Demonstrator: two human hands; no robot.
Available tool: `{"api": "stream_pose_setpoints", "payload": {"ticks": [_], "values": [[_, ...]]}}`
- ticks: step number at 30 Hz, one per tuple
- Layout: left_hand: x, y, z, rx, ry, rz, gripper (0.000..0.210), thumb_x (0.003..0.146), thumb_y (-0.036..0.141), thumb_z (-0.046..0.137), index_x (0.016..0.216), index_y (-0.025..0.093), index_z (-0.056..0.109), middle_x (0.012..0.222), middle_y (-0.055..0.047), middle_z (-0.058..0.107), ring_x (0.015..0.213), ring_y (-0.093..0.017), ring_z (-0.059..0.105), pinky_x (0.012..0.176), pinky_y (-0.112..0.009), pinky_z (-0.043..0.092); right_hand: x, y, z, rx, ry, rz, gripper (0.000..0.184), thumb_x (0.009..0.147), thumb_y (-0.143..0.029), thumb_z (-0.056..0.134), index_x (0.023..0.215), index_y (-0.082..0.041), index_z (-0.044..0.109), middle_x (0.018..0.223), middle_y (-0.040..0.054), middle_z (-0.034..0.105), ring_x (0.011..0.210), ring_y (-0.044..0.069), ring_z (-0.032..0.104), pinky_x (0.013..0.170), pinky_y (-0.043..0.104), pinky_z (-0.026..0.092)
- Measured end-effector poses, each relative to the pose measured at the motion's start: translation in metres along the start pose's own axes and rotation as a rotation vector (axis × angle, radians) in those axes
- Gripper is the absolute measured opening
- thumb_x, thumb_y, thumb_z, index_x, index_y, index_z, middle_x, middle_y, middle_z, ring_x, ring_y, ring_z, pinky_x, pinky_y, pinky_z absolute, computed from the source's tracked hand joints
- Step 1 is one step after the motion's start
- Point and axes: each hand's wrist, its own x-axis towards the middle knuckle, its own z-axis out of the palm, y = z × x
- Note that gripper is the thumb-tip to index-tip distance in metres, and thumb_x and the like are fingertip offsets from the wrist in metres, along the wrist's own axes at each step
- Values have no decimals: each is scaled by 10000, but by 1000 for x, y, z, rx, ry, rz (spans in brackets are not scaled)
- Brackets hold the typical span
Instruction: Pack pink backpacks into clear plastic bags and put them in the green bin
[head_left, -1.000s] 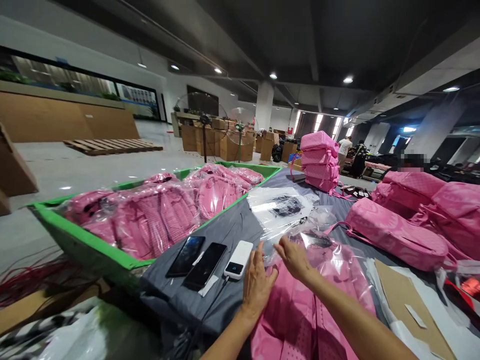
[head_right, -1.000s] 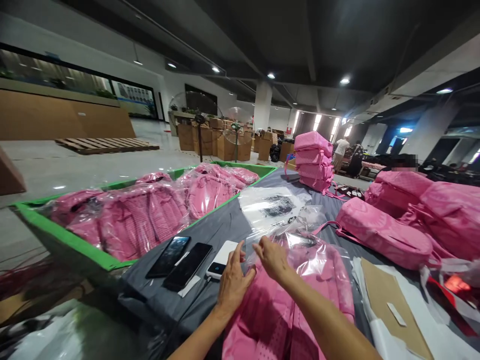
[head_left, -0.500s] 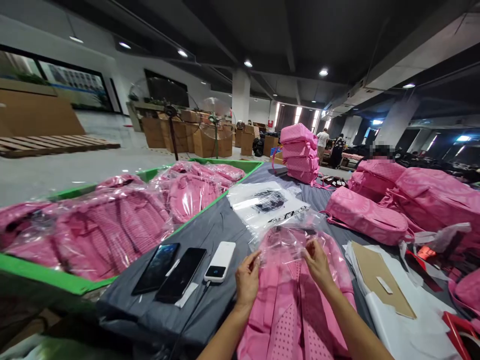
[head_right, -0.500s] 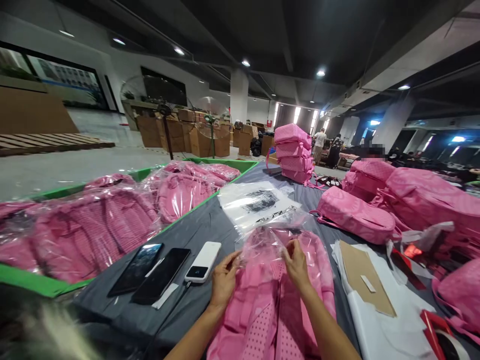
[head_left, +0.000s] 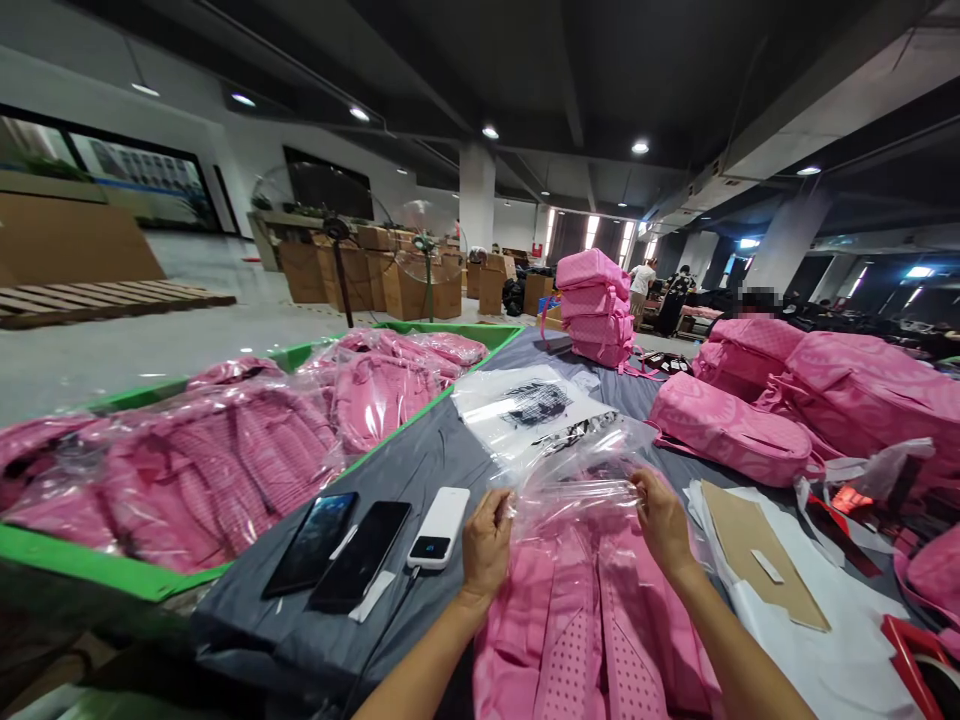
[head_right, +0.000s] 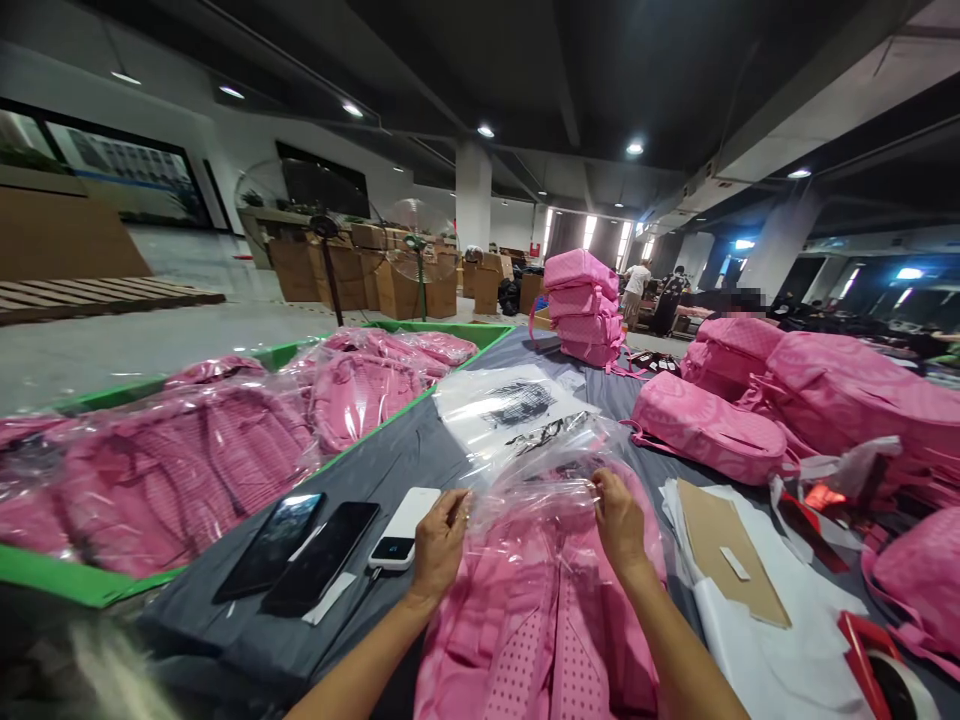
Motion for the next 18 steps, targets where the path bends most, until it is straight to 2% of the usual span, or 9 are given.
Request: {"api": "stream_pose_setpoints", "payload": {"ticks": [2, 4, 6, 8, 10, 12, 15, 17, 18], "values": [[9, -9, -4, 183, 13, 133, 345, 980, 424, 416, 802, 235, 643, 779, -30, 688, 722, -193, 651, 667, -278, 487, -5, 0, -6, -186, -9, -85, 136, 919, -259, 499, 945, -228, 629, 780, 43, 700, 670, 216, 653, 594, 286, 405], [18, -19, -6, 235, 33, 160, 328, 1000, 365, 395, 794, 236, 615, 764, -26, 686, 716, -191, 647, 650, -270, 463, -15, -1, -9, -338, -136, -187, 62, 884, -230, 594, 933, -234, 632, 764, 25, 703, 645, 210, 655, 564, 276, 376], [24, -26, -9, 288, 31, 223, 309, 1007, 303, 390, 791, 234, 600, 742, -19, 680, 686, -184, 636, 622, -262, 433, -26, 2, -13, -501, -256, -269, 113, 842, -150, 639, 917, -234, 646, 828, 39, 727, 699, 217, 682, 572, 273, 376], [27, -29, -12, 327, 5, 316, 297, 1009, 270, 412, 778, 229, 595, 712, -14, 668, 643, -176, 620, 595, -264, 403, -34, 9, -24, -647, -304, -266, 182, 838, -72, 595, 910, -223, 666, 898, 73, 739, 781, 229, 703, 606, 277, 394], [25, -30, -16, 355, -71, 475, 306, 1015, 262, 437, 754, 226, 591, 667, -7, 643, 605, -169, 601, 583, -274, 384, -38, 23, -43, -711, -301, -145, 251, 832, -45, 549, 949, -222, 681, 975, 91, 742, 842, 231, 707, 623, 275, 400], [20, -27, -19, 364, -175, 662, 336, 1025, 257, 450, 714, 227, 573, 609, 8, 604, 561, -157, 573, 568, -283, 366, -39, 38, -65, -636, -324, 91, 209, 832, -109, 553, 948, -229, 677, 960, 70, 743, 800, 218, 700, 596, 265, 384], [14, -24, -24, 415, -324, 994, 303, 1024, 272, 458, 743, 221, 561, 615, 6, 595, 550, -156, 559, 551, -298, 363, -49, 59, -86, -269, -460, 505, 151, 836, -311, 536, 823, -211, 649, 701, 33, 687, 611, 201, 644, 532, 266, 378], [13, -22, -27, 454, -413, 1167, 221, 1001, 301, 472, 828, 205, 570, 695, -16, 630, 594, -169, 584, 567, -308, 395, -71, 69, -87, -3, -504, 656, 233, 757, -409, 560, 794, -200, 654, 635, 33, 658, 577, 215, 627, 532, 288, 423], [14, -22, -28, 470, -431, 1212, 185, 987, 278, 475, 843, 201, 562, 712, -19, 631, 603, -171, 587, 575, -312, 406, -86, 72, -84, 93, -480, 670, 277, 696, -429, 590, 819, -195, 673, 679, 44, 685, 618, 231, 647, 564, 305, 462]]}}
